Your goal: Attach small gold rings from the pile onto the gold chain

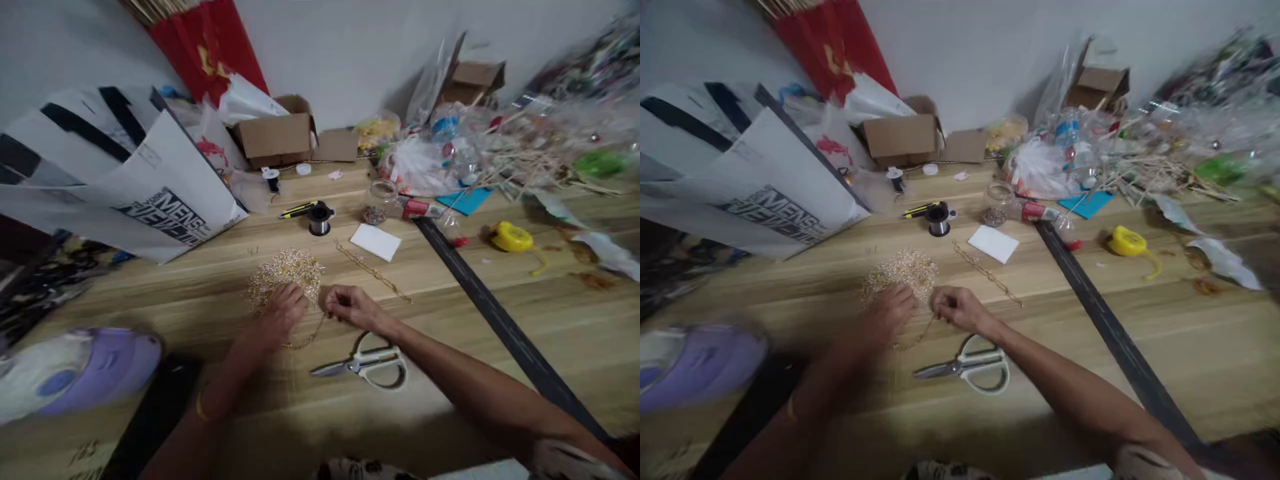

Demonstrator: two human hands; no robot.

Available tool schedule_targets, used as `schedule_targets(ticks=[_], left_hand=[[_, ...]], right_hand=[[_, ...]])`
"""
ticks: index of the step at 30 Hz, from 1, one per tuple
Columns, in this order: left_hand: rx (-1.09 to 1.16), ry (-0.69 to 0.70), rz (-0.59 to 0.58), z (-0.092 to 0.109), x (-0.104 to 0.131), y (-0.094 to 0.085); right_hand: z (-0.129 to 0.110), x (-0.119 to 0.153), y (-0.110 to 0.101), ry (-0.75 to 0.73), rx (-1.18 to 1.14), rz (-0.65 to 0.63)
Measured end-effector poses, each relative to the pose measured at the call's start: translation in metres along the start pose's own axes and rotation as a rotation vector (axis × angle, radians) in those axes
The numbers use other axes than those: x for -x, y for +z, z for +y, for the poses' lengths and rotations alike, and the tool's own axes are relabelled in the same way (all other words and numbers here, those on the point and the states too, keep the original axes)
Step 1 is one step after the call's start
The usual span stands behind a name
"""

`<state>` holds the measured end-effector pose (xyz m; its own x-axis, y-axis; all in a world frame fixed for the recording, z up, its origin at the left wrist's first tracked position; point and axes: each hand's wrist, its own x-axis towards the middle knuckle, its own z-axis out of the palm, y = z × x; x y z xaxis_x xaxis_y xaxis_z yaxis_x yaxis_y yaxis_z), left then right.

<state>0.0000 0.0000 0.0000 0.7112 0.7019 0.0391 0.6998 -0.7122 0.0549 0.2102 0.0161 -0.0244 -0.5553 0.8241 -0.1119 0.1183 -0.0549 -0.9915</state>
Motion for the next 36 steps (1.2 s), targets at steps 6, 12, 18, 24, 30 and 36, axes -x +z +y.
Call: schedule_targets(ticks=[6, 12, 18, 24, 30, 36], left_hand=[[0.091, 0.005, 0.115, 0.0, -0.004, 0.004], [0.153, 0.004, 0.288, 0.006, -0.008, 0.003], [0.173, -0.033, 0.341, 0.012, -0.009, -0.001], [0.166, -0.048, 0.335, 0.016, -0.009, 0.001], [0.177, -0.059, 0.369, 0.018, -0.009, 0.003], [0.197, -0.038, 0.37, 0.023, -0.01, -0.001]], right_hand=[[0.0, 0.0, 0.001, 0.004, -0.024, 0.003], [-0.006, 0.002, 0.0, 0.0, -0.021, -0.022], [-0.007, 0.002, 0.001, -0.014, -0.013, -0.043], [-0.001, 0.001, -0.001, -0.046, 0.009, -0.089], [-0.003, 0.0, -0.001, -0.04, 0.005, -0.091], [-0.002, 0.0, -0.001, -0.062, 0.008, -0.103]])
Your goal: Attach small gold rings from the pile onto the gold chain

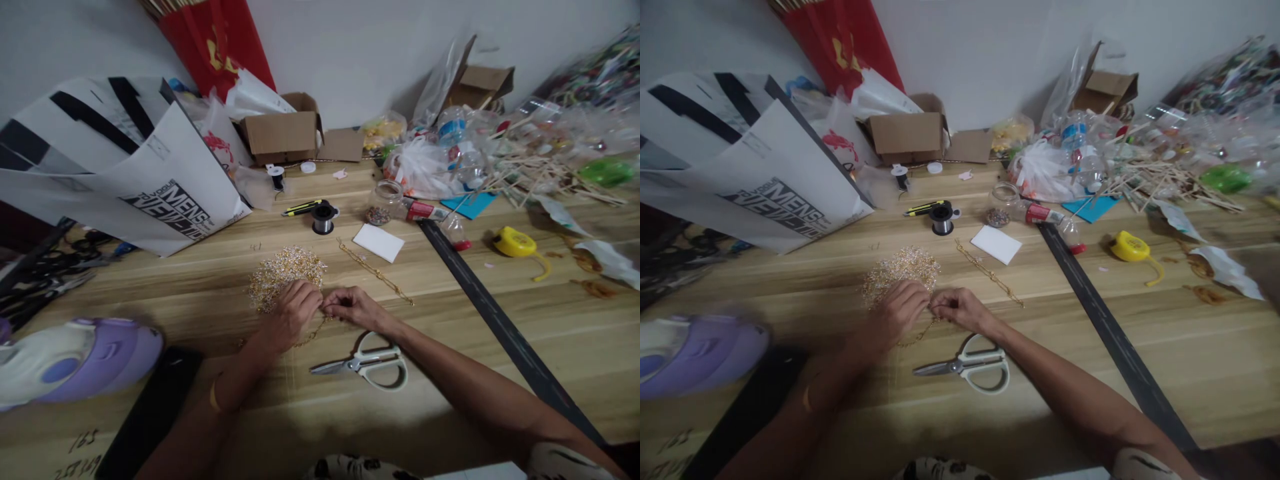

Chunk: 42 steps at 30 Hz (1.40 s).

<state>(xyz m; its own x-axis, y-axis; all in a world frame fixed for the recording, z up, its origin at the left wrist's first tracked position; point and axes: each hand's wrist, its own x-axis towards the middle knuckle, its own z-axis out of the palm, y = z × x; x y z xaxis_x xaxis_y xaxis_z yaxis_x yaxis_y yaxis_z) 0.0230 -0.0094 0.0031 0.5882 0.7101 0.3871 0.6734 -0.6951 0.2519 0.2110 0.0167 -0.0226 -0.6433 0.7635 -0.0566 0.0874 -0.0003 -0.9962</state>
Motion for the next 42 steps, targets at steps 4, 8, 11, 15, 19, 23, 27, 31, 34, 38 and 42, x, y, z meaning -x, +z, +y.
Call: schedule_targets(ticks=[4, 8, 11, 15, 19, 23, 27, 31, 34, 38, 42], left_hand=[[0.022, -0.013, 0.045, 0.002, 0.0, 0.001], [0.064, -0.074, 0.168, 0.002, 0.001, 0.005], [0.106, -0.171, 0.279, 0.002, 0.001, 0.008], [0.183, -0.293, 0.38, 0.004, 0.0, 0.007], [0.393, -0.501, 0.261, 0.005, 0.0, 0.007], [0.745, -0.666, 0.072, 0.005, 0.001, 0.015], [1.054, -0.733, -0.011, 0.008, 0.002, 0.022], [1.177, -0.836, -0.097, 0.012, 0.003, 0.024], [1.196, -0.864, -0.122, 0.012, 0.004, 0.025], [1.183, -0.855, -0.142, 0.012, 0.004, 0.026], [1.157, -0.836, -0.169, 0.012, 0.002, 0.024]], right_hand=[[0.001, 0.0, -0.001, -0.024, 0.006, -0.009], [-0.001, 0.0, -0.001, -0.002, 0.0, -0.002], [-0.002, 0.0, 0.0, 0.037, -0.004, 0.016], [-0.004, 0.001, 0.001, 0.059, -0.028, 0.029], [-0.006, 0.001, 0.001, 0.068, -0.028, 0.03], [-0.005, 0.001, 0.0, 0.093, -0.037, 0.044], [-0.004, 0.001, 0.0, 0.084, -0.052, 0.063], [-0.004, 0.001, 0.0, 0.072, -0.072, 0.071], [-0.002, 0.001, 0.001, 0.058, -0.07, 0.079], [0.0, 0.001, 0.001, 0.039, -0.051, 0.084], [0.0, 0.002, 0.003, 0.037, -0.046, 0.091]])
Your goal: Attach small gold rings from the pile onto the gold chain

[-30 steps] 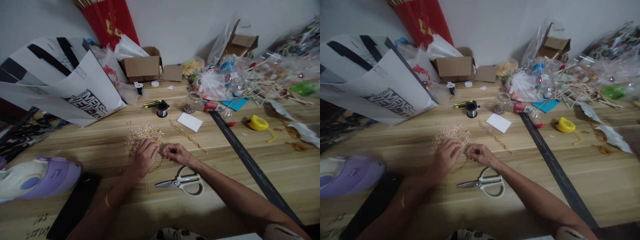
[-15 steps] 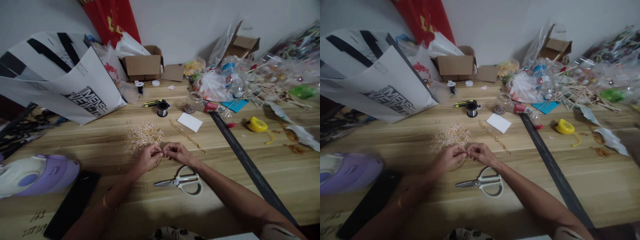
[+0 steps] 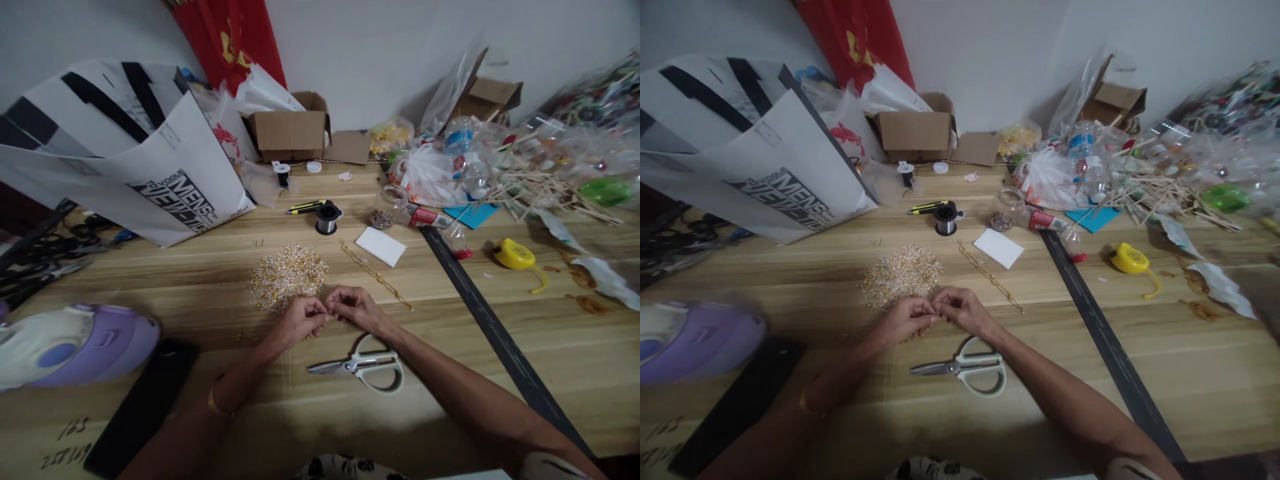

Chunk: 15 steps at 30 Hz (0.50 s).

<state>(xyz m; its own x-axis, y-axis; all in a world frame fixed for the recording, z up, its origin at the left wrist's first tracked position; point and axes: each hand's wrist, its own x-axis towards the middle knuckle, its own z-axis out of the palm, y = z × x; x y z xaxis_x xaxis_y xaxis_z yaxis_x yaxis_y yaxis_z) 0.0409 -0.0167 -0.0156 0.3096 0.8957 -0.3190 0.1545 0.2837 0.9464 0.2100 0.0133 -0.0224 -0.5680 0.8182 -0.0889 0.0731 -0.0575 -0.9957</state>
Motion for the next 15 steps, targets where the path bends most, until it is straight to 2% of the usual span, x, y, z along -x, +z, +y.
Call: schedule_targets(ticks=[15], left_hand=[[0.011, 0.025, -0.033, 0.0039, 0.0026, -0.004]], right_hand=[[-0.003, 0.0052, 0.0043, -0.038, 0.061, -0.004]])
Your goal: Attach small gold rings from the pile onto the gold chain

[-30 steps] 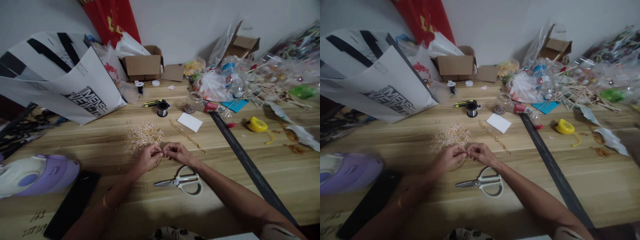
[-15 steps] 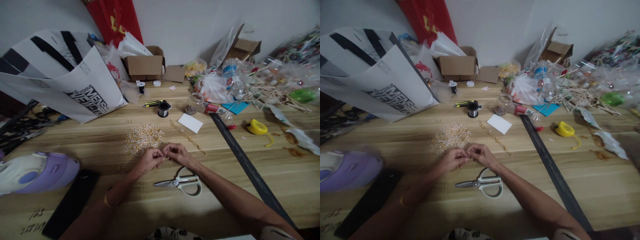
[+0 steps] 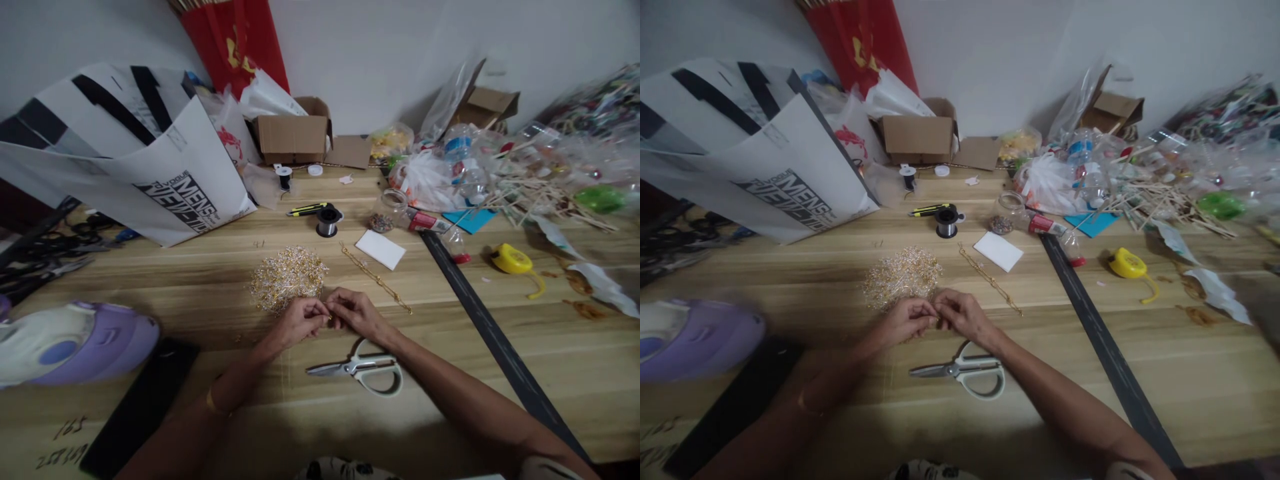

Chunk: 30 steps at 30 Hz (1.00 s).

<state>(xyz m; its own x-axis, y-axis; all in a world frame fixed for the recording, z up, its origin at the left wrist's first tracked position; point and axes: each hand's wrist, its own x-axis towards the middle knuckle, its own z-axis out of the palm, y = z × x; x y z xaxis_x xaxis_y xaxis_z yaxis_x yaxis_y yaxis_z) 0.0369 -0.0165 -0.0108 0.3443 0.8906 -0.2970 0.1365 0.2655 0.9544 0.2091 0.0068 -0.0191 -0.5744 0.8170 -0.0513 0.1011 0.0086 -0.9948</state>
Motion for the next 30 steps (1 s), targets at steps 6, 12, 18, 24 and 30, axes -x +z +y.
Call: schedule_targets(ticks=[6, 12, 18, 24, 30], left_hand=[[0.021, 0.014, -0.003, -0.0014, -0.0009, -0.0006], [0.012, 0.017, -0.028, 0.0022, -0.0003, -0.0019], [-0.006, 0.027, -0.032, 0.0027, 0.0004, -0.0017], [0.014, 0.04, 0.025, 0.0015, 0.0013, 0.0028], [0.049, 0.019, 0.049, 0.0016, 0.0026, 0.0028]], right_hand=[[0.0019, 0.0027, 0.0026, 0.035, 0.027, -0.019], [0.0024, 0.002, 0.003, 0.007, 0.035, -0.006], [0.0005, 0.0023, 0.0041, -0.002, 0.031, -0.013], [0.0018, 0.0036, 0.0061, -0.037, 0.057, 0.005], [0.0022, 0.004, 0.0062, -0.071, 0.154, 0.043]])
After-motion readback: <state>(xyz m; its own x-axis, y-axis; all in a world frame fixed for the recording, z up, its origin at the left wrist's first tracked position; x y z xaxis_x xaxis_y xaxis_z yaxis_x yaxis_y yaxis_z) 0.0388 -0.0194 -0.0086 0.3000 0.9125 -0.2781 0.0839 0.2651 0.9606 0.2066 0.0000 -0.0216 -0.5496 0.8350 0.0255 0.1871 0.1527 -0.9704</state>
